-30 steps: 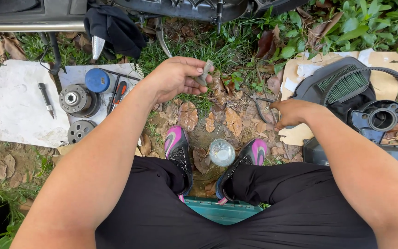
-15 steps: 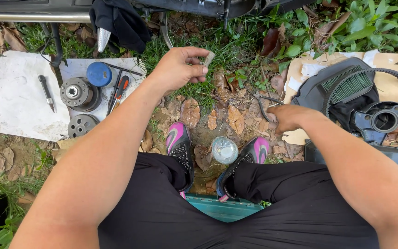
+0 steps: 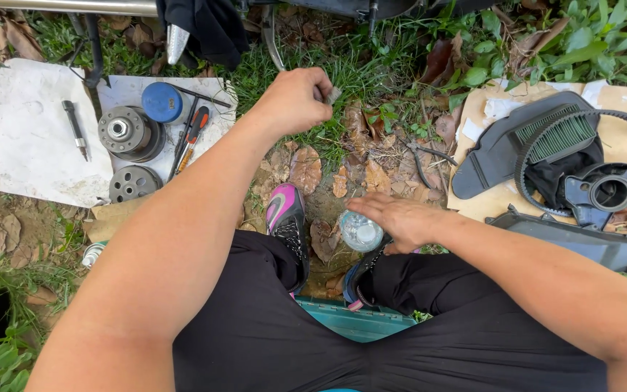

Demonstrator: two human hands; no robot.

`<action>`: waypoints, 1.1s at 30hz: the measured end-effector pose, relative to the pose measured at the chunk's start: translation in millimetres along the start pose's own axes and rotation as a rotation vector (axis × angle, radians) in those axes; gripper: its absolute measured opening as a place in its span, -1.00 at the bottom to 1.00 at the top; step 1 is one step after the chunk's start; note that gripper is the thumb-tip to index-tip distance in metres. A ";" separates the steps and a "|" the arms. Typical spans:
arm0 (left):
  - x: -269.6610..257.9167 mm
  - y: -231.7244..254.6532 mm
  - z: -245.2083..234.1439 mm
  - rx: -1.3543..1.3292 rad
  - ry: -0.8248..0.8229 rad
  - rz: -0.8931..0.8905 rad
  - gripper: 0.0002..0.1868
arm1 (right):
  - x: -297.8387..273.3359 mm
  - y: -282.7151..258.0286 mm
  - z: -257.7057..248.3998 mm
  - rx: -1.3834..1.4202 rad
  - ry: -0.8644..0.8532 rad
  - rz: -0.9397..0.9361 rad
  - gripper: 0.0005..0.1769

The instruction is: The person works on the rear section of a scooter, removing a black cable from the engine area. They then pour liquid from a plastic bottle onto a small metal part and insert it into the cable. The person handles the cable and part repeatedly, manipulating them with their hands.

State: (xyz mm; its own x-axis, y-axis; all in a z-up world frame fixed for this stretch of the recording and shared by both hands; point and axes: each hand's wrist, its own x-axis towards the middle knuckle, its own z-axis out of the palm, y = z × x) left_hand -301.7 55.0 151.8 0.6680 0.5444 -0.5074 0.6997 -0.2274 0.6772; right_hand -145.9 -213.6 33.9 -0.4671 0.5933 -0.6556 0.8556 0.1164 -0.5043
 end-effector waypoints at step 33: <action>-8.2 8.1 65.5 -0.961 0.184 0.075 -0.39 | -131.6 -59.6 -122.9 0.438 1.485 -0.498 0.15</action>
State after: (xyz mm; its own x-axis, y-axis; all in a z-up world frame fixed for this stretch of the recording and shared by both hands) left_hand -284.9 -4.2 126.5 0.5956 0.6910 -0.4097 0.0982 0.4435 0.8909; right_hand -108.0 -200.7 219.3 0.1731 0.8024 0.5711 0.4474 0.4525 -0.7714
